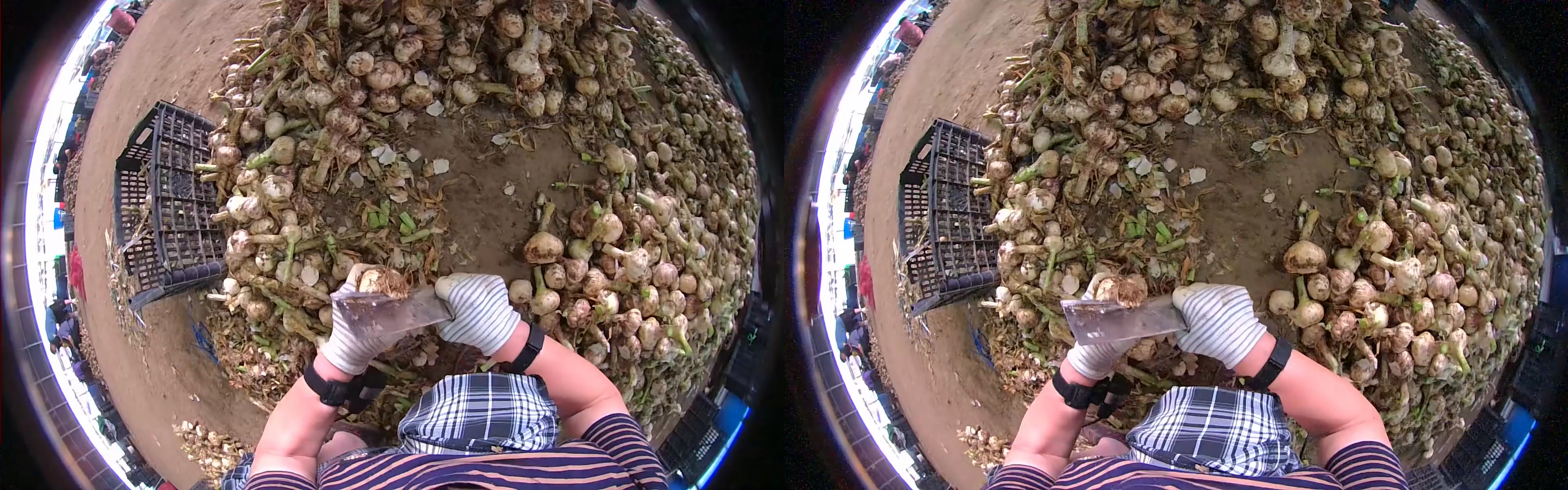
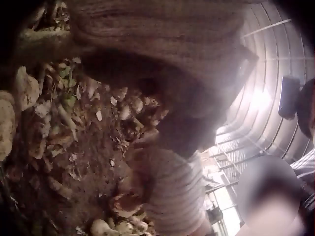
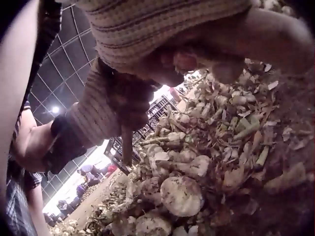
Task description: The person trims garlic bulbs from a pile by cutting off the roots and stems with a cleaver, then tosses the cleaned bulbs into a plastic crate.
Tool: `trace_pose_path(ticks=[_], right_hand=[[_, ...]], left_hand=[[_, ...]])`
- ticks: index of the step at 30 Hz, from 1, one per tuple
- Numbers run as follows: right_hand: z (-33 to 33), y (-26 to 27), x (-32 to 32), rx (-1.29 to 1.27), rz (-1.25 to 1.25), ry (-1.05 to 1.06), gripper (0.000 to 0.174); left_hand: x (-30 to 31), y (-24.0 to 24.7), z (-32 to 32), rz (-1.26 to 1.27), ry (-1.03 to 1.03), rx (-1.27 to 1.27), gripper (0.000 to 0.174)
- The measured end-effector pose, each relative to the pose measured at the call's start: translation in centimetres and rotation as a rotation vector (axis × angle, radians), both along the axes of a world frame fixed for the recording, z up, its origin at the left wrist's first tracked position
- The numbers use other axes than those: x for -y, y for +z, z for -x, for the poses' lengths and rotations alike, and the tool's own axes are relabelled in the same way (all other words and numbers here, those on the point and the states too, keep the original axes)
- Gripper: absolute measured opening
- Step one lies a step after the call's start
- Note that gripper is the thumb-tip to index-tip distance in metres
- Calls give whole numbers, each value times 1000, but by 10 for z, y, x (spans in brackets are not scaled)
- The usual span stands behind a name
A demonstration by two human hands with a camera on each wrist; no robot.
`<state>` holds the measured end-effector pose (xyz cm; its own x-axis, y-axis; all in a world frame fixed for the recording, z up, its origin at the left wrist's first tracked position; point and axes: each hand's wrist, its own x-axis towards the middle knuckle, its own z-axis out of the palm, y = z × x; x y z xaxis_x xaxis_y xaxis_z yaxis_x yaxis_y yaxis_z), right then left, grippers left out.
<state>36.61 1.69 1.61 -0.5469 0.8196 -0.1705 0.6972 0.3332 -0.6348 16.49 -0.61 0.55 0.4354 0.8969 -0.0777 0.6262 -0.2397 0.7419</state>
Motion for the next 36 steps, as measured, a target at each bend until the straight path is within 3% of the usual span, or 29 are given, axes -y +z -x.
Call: trace_pose_path(ticks=[2, 3, 4, 6, 7, 8, 10, 11, 12, 14, 17, 20, 21, 26, 28, 29, 30, 31, 32, 34, 36], right_hand=[[-6, -14, 0, 30, -5, 25, 22], [-16, -28, -5, 200, 109, -88, 22], [-26, -35, -9, 364, 218, -205, 22], [-41, -38, -8, 436, 166, -249, 23], [-40, -41, -3, 346, 137, -331, 23], [-37, -37, -6, 335, 119, -340, 23], [-34, -27, -4, 123, 170, -412, 23], [-30, -30, -1, -37, 246, -478, 20], [-29, -28, 3, -29, 254, -482, 20], [-27, -19, 6, -222, 474, -451, 17], [-25, -44, 10, -227, 430, -396, 18], [-24, -34, 5, -198, 439, -375, 20], [-23, -29, 3, -147, 415, -351, 21], [-16, 6, -11, 52, 411, -251, 24], [-14, 8, -12, 102, 423, -218, 25], [-14, 8, -13, 149, 394, -165, 25], [-14, 8, -14, 196, 364, -112, 26], [-21, 6, -13, 137, 432, -137, 28], [-26, -6, -10, 235, 456, -153, 32], [-41, -44, 6, 463, 442, -126, 30], [-39, -50, 13, 324, 546, -221, 34]], left_hand=[[2, 16, -2, 117, 307, 290, 36], [-1, 36, 5, 311, 318, 260, 45], [3, 61, 1, -164, 201, 405, 46], [-16, 81, 12, -284, 59, 308, 53], [-16, 75, 11, 2, 313, 270, 60], [-34, 57, 33, -105, 228, 265, 75], [-46, 49, 42, -267, 262, -105, 89], [-46, 45, 45, -248, 300, -56, 90], [-46, 37, 47, -166, 327, 101, 85], [-37, 33, 35, 219, 573, 525, 84], [-20, 20, 38, 760, 611, 1128, 62], [-7, 17, 31, 1042, 526, 1378, 59], [-4, 13, 33, 1105, 603, 1423, 61], [-13, 23, 30, 1205, 477, 1286, 61], [-20, 33, 30, 1281, 433, 959, 58], [-24, 33, 21, 1023, 393, 620, 41], [-27, 40, 20, 1025, 395, 620, 41], [-28, 51, 20, 923, 438, 488, 37], [-29, 62, 20, 820, 475, 357, 32], [-37, 75, 34, 589, 479, 274, 29], [-58, 72, 36, 458, 621, 384, 37]])
